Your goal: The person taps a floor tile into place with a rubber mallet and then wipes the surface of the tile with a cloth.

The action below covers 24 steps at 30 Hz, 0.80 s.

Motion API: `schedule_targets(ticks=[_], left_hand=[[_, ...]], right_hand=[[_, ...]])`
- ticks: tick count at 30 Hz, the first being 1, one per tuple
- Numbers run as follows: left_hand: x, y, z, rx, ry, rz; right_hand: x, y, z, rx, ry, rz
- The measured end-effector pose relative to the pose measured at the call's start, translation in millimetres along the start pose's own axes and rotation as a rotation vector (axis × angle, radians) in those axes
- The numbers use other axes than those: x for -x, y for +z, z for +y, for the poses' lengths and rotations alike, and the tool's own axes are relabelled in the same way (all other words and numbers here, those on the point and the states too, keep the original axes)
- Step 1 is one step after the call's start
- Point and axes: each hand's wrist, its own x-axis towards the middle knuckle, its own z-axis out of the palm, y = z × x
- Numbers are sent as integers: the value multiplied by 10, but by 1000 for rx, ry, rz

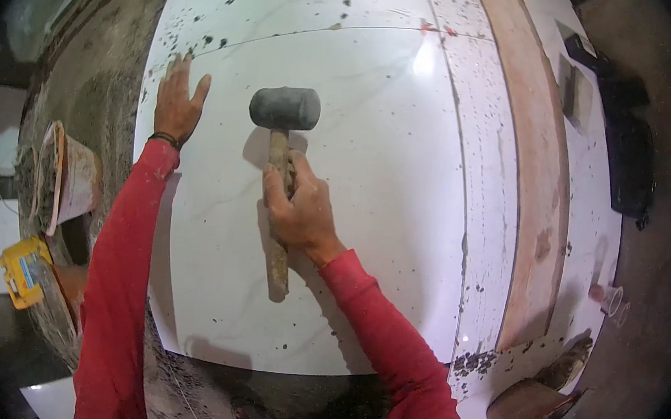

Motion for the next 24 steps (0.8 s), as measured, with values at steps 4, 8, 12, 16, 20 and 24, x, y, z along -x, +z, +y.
schedule_targets(ticks=[4,8,12,16,20,24], left_hand=[[59,166,551,32,209,56],[-94,250,1741,142,381,48],[-161,389,2785,273,550,56],[-176,428,3236,243,438,58],[-305,598,3420,219,371,83],[-427,513,3598,267,291,131]], right_hand=[[79,51,208,-76,-157,260],[234,-80,101,-664,121,349],[610,-287,203,-824,116,420],[906,-562,277,-666,80,407],[854,-580,255,-583,122,451],[861,-580,310,-530,99,361]])
